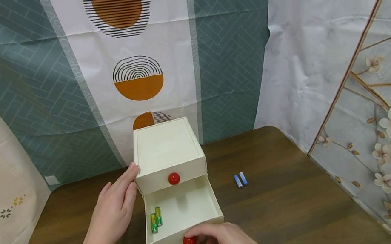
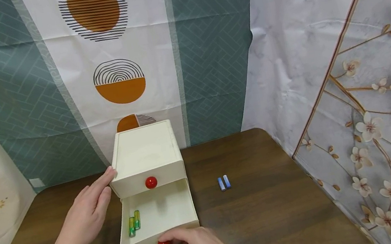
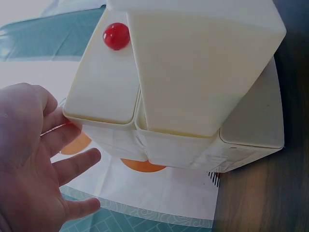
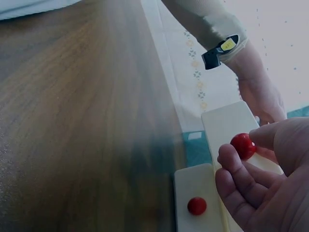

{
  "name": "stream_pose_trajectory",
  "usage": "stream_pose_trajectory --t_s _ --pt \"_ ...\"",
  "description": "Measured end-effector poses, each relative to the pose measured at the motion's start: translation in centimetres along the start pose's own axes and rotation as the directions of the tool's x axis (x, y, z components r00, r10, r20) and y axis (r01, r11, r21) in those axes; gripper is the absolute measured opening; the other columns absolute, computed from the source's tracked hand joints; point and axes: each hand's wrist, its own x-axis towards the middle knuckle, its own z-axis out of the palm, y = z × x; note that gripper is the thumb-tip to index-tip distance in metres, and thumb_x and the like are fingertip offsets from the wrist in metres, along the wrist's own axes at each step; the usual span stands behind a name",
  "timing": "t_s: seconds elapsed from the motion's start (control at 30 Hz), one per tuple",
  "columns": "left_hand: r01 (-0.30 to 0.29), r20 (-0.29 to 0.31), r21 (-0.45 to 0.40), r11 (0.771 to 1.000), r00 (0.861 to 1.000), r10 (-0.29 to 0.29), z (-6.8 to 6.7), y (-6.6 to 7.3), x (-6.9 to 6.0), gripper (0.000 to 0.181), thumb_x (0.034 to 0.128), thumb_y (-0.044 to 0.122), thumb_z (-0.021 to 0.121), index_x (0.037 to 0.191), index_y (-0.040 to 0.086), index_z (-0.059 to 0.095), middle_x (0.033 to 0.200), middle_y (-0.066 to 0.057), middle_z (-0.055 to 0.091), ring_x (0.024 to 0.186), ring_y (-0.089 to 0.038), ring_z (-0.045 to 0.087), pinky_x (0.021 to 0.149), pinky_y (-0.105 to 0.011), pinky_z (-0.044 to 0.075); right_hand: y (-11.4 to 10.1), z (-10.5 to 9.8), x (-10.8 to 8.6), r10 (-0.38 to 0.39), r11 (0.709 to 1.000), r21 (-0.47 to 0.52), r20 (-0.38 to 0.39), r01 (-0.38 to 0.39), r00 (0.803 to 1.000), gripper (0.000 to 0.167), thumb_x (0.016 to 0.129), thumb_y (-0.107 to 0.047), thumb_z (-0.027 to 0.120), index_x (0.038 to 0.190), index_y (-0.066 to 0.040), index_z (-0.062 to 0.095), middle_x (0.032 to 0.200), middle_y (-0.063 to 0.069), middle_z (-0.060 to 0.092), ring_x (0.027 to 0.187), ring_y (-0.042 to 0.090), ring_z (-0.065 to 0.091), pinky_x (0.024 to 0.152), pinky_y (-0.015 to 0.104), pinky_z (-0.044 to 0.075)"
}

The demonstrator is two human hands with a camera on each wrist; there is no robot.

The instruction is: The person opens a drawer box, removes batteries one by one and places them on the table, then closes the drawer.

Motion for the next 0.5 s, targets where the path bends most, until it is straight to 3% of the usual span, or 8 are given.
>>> stream_pose_trajectory --t_s 0.5 --pt "-0.001 -0.001 -0.001 1.0 1.0 0.001 -0.03 0.07 -0.04 0.05 0.1199 0.026 0.048 0.168 0.013 0.049 0.175 -0.008 0.041 0.157 -0.039 0.044 0.126 -0.074 0.023 -0.49 0.07 -0.87 0.116 0.987 0.1 0.068 -0.122 0.991 0.029 0.107 -0.025 0.076 0.135 -0.033 0.076 0.106 -0.022 0.072 0.084 0.0 0.065 0.075 0.022 0.057"
